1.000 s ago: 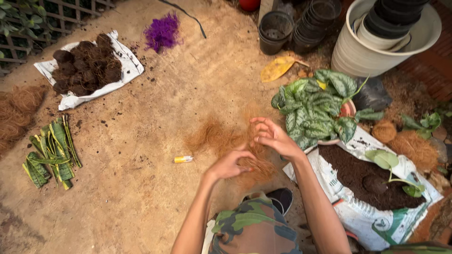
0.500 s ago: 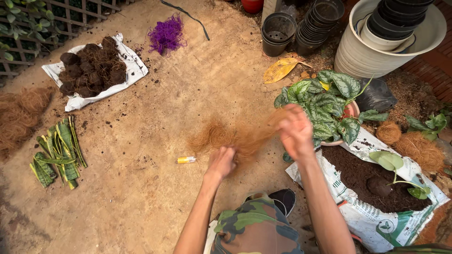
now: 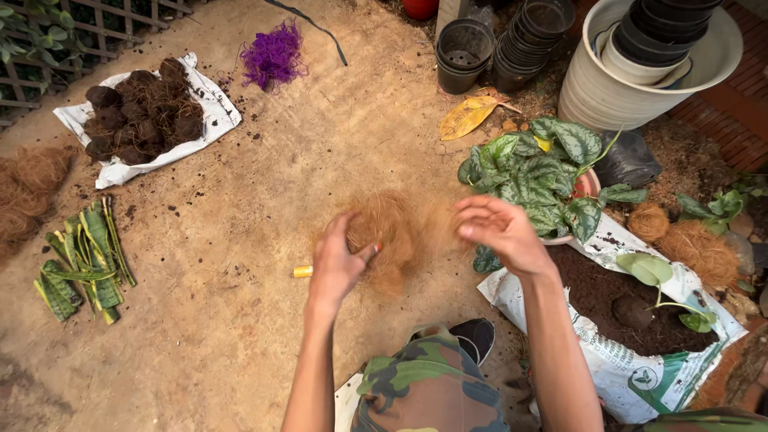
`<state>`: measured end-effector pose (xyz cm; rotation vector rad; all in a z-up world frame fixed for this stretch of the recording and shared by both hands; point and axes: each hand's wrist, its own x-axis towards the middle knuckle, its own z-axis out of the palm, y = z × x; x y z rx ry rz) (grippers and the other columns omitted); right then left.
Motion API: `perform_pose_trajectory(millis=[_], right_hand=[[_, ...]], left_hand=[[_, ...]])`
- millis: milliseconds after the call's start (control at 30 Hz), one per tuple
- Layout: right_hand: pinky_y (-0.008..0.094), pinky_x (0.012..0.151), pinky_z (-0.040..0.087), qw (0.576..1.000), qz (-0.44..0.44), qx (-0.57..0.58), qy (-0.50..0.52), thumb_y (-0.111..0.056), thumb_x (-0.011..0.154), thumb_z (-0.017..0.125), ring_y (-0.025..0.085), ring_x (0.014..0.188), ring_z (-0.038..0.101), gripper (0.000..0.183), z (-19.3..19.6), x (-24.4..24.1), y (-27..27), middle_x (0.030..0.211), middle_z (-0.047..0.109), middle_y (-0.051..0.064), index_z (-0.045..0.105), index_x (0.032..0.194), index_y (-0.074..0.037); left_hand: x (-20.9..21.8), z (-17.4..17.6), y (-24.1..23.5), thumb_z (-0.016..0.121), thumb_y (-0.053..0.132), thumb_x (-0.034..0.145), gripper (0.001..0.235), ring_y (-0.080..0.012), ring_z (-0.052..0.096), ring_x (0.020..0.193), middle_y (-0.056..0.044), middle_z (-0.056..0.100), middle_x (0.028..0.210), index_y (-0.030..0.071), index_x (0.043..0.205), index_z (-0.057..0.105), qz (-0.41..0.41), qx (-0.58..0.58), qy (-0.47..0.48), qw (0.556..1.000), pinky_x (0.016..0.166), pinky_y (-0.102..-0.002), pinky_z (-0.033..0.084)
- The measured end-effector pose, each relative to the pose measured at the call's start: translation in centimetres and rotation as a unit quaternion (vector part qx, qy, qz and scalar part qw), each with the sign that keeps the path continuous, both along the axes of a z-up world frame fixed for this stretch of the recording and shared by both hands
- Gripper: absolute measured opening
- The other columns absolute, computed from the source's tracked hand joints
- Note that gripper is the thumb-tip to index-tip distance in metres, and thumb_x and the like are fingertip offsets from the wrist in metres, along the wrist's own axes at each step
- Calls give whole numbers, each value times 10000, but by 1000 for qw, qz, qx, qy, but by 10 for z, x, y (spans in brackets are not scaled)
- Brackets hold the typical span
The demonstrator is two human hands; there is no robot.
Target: The person gathers loose coco fiber and wraps it around the root ball of a small potted plant. They then tuck the plant's leaves into the fiber and continue to wrap and adjust the material to secure the root ball.
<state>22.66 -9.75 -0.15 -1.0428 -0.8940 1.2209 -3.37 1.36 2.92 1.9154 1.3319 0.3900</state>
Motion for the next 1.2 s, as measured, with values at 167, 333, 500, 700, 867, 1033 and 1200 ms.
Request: perform_pose_trajectory(millis=[167, 333, 500, 700, 867, 1033, 1200], right_hand=[[334, 749, 644, 996, 57, -30, -67, -74, 794, 813, 183, 814, 745, 306, 14, -32, -8, 967, 779, 106, 743, 1085, -13], [325, 816, 596, 867, -285, 183, -364, -7, 909, 719, 198, 979, 700, 175, 31, -54, 9, 1137, 707, 104, 723, 1080, -47], [434, 1022, 517, 805, -112, 218, -541, -32, 853, 709, 284, 1149, 646, 224, 34, -82, 9, 1144, 717, 107, 748, 1072, -60], [465, 1081, 431, 865, 55, 115, -485, -63, 897, 651, 347, 1301, 547, 333, 30, -80, 2, 1334, 643, 211, 696, 1215, 24], [449, 1001, 595, 963, 11, -76, -258, -212, 959, 648, 336, 1145, 723, 339, 13, -34, -6, 1282, 741, 174, 742, 1223, -22], [428, 1092, 463, 985, -85, -5, -151, -304, 887, 695, 243, 1463, 384, 778, -6, -19, 3, 1646, 364, 95, 387, 1576, -114], [392, 1173, 382, 993, 107, -47, 9, -181, 768, 839, 241, 1463, 437, 944, -9, -37, -4, 1606, 435, 126, 360, 1573, -65]], left_hand=[[6, 11, -5, 794, 239, 832, 589, -279, 596, 1284, -155, 635, 1390, 113, 1365, 576, 111, -59, -89, 988, 1097, -503, 435], [16, -25, -16, 780, 236, 885, 480, -290, 591, 1304, -171, 645, 1334, 40, 1284, 597, 148, 22, -257, 955, 1151, -456, 422], [25, -52, -23, 714, 243, 944, 549, -264, 461, 1413, -144, 514, 1502, 33, 1412, 520, 134, -41, -347, 927, 1175, -455, 370], [25, -54, -24, 734, 333, 863, 720, -280, 458, 1397, -108, 440, 1519, 73, 1468, 445, 103, -107, -394, 907, 1142, -475, 413], [19, -44, -23, 716, 310, 914, 620, -295, 426, 1475, -133, 519, 1545, 64, 1453, 532, 40, -40, -259, 964, 1185, -514, 302], [9, -20, -33, 646, 318, 959, 471, -275, 552, 1429, -74, 617, 1503, 140, 1395, 631, -187, -124, -209, 952, 1192, -495, 428], [22, -6, -34, 613, 269, 979, 417, -275, 592, 1351, -96, 620, 1405, 170, 1378, 684, -160, -47, -121, 979, 1172, -496, 450]])
